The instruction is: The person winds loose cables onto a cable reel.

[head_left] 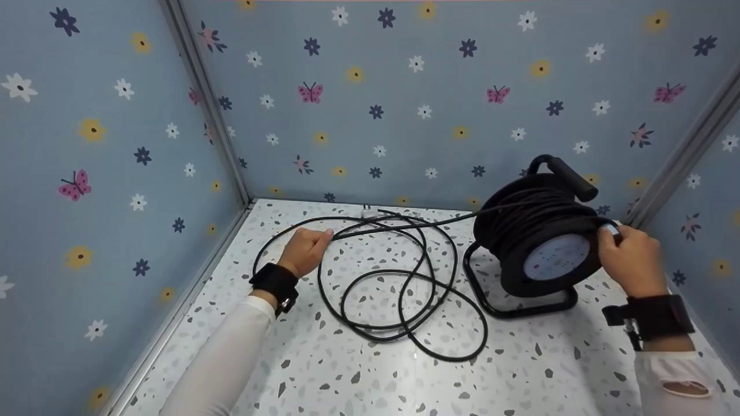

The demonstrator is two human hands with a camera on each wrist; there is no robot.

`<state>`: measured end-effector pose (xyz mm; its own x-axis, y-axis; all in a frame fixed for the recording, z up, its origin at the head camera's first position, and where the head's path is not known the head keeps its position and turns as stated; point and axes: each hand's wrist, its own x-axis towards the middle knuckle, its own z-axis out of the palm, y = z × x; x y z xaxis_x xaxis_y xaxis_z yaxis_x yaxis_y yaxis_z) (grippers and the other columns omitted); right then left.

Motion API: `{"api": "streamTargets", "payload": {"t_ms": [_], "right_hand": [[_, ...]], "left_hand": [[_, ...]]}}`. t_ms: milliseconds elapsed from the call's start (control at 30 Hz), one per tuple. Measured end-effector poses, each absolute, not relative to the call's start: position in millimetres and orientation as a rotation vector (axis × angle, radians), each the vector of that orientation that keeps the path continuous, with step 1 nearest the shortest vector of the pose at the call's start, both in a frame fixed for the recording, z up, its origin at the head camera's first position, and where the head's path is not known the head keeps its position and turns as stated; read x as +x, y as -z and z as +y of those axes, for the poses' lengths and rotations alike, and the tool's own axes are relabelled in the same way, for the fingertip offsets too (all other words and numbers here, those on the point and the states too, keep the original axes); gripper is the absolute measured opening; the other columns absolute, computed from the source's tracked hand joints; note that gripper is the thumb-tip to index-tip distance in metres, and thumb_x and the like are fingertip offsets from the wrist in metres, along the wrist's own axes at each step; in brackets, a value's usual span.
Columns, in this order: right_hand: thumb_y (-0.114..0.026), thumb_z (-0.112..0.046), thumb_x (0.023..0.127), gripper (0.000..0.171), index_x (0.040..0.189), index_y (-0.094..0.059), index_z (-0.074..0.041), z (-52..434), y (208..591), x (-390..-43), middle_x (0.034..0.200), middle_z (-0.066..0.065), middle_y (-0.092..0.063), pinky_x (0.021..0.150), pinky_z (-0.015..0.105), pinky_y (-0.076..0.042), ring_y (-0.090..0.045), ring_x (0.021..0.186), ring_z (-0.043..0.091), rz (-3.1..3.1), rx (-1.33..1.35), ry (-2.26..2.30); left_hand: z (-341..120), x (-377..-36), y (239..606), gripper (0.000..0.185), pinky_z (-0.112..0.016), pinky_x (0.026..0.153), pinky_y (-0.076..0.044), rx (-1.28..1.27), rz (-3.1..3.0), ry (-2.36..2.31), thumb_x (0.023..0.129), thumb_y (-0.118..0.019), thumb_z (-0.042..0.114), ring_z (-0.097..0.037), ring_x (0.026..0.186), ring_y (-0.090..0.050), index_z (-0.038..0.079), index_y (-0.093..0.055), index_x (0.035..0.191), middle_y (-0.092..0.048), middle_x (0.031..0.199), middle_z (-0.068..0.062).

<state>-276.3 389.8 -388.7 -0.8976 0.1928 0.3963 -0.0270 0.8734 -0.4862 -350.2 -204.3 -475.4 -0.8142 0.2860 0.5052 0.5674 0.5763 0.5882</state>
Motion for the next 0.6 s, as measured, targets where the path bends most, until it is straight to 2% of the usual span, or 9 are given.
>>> {"api": "streamTargets", "payload": {"t_ms": [100, 167, 233, 333, 600], "right_hand": [[-0.043, -0.027, 0.111, 0.043, 0.073, -0.044, -0.008, 398, 393, -277, 0.065, 0.011, -0.044, 0.062, 0.041, -0.033, -0.047, 0.063, 0.034, -2.631, -0.135, -0.674], [-0.042, -0.028, 0.111, 0.044, 0.072, -0.044, -0.009, 402, 397, -278, 0.063, 0.009, -0.042, 0.061, 0.04, -0.033, -0.043, 0.06, 0.03, -2.645, -0.146, -0.676], [-0.041, -0.028, 0.112, 0.045, 0.072, -0.043, -0.009, 406, 403, -279, 0.063, 0.008, -0.041, 0.061, 0.04, -0.032, -0.041, 0.058, 0.028, -2.66, -0.163, -0.678], [-0.04, -0.029, 0.112, 0.045, 0.072, -0.042, -0.01, 411, 412, -280, 0.062, 0.006, -0.04, 0.06, 0.039, -0.031, -0.039, 0.057, 0.027, -2.674, -0.195, -0.684], [-0.039, -0.023, 0.11, 0.048, 0.063, -0.038, -0.012, 423, 437, -286, 0.057, 0.001, -0.034, 0.058, 0.039, -0.029, -0.032, 0.054, 0.024, -2.673, -0.195, -0.674]], "left_hand": [[-195, -347, 478, 0.056, -0.042, 0.066, -0.041, -0.749, -2.485, 1.053, 0.114, -0.048, 0.015, -0.003, 0.05, -0.019, 0.025, -0.033, 0.06, -0.025, 0.054, 0.013], [-189, -345, 479, 0.056, -0.037, 0.066, -0.042, -0.783, -2.506, 1.003, 0.114, -0.049, 0.016, -0.003, 0.051, -0.019, 0.025, -0.033, 0.061, -0.025, 0.055, 0.014], [-181, -344, 478, 0.056, -0.031, 0.058, -0.025, -0.826, -2.522, 0.972, 0.114, -0.049, 0.016, -0.003, 0.05, -0.018, 0.025, -0.033, 0.061, -0.024, 0.055, 0.014], [-168, -342, 476, 0.057, -0.025, 0.057, -0.019, -0.872, -2.54, 0.928, 0.115, -0.049, 0.018, -0.004, 0.051, -0.015, 0.024, -0.032, 0.06, -0.022, 0.055, 0.013], [-128, -333, 473, 0.059, -0.026, 0.056, -0.02, -0.952, -2.561, 0.911, 0.116, -0.048, 0.023, -0.005, 0.05, -0.016, 0.024, -0.032, 0.059, -0.022, 0.054, 0.013]]}}
